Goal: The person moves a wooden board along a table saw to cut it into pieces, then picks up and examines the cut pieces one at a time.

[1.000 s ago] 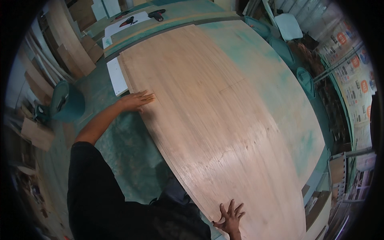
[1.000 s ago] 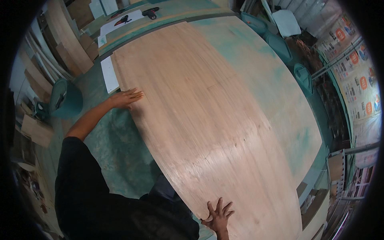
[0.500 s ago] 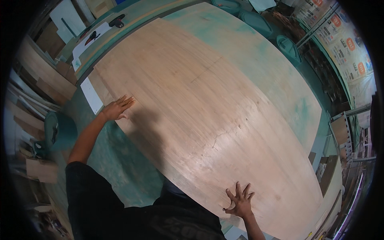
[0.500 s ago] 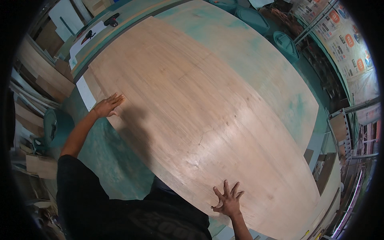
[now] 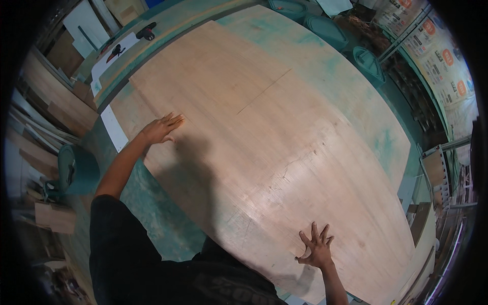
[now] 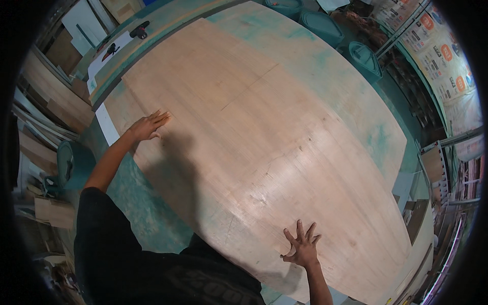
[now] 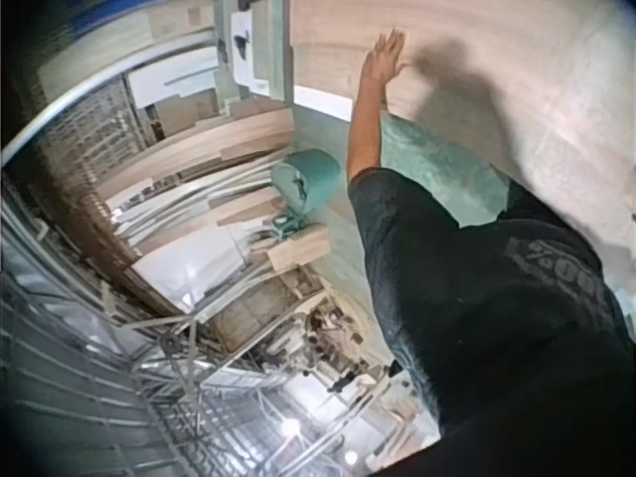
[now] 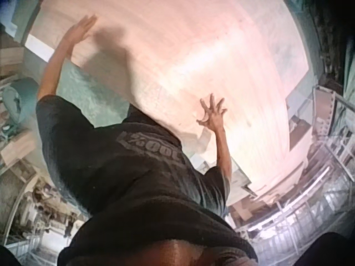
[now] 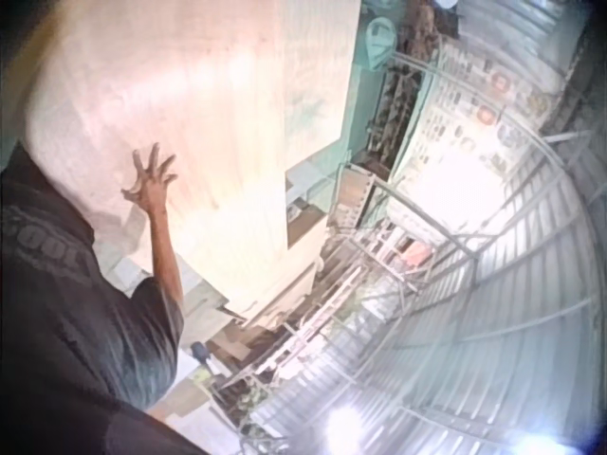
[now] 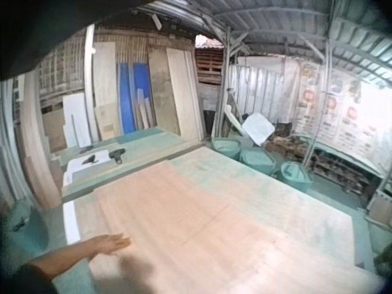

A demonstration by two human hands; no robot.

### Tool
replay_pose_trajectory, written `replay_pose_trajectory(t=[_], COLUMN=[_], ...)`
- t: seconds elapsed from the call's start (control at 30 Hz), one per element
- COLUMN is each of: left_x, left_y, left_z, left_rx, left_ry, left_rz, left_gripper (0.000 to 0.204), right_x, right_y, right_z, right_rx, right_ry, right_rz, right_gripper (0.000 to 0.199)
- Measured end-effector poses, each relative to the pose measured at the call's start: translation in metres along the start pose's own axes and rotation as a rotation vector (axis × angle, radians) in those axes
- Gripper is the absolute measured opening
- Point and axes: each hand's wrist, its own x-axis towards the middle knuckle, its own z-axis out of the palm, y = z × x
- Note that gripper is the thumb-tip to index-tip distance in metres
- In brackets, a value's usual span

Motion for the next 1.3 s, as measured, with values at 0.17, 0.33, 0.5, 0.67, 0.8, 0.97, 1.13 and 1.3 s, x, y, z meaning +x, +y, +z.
replay_pose_trajectory(t=[0.17, 0.33, 0.5, 0.67, 0.8, 0.97, 1.13, 1.3], left_x=[0.034, 0.062, 0.088, 0.109, 0.121, 0.149, 0.186, 0.235], left_y=[0.001, -0.002, -0.005, -0.001, -0.008, -0.011, -0.011, -0.020], left_z=[-0.015, -0.024, -0.035, -0.049, -0.045, -0.050, -0.065, -0.081], left_rx=[0.007, 0.000, -0.007, 0.023, 0.016, 0.014, 0.000, 0.013], left_ry=[-0.017, -0.006, -0.012, -0.057, -0.015, -0.006, -0.046, 0.005], left_rz=[-0.013, -0.018, -0.030, -0.058, -0.034, -0.035, -0.057, -0.009], left_gripper=[0.087, 0.087, 0.086, 0.085, 0.085, 0.086, 0.087, 0.085], right_x=[0.017, 0.033, 0.049, 0.056, 0.064, 0.076, 0.090, 0.096], right_y=[0.022, 0.043, 0.057, 0.071, 0.078, 0.099, 0.124, 0.169], right_z=[-0.016, -0.031, -0.052, -0.060, -0.068, -0.077, -0.101, -0.105], right_rx=[0.013, 0.027, 0.035, 0.052, 0.013, 0.046, 0.051, 0.087], right_ry=[-0.013, -0.006, -0.005, -0.005, -0.019, 0.001, -0.004, 0.060], right_rz=[0.015, 0.030, 0.059, 0.062, 0.081, 0.086, 0.102, 0.132], right_gripper=[0.114, 0.113, 0.110, 0.109, 0.112, 0.110, 0.111, 0.116])
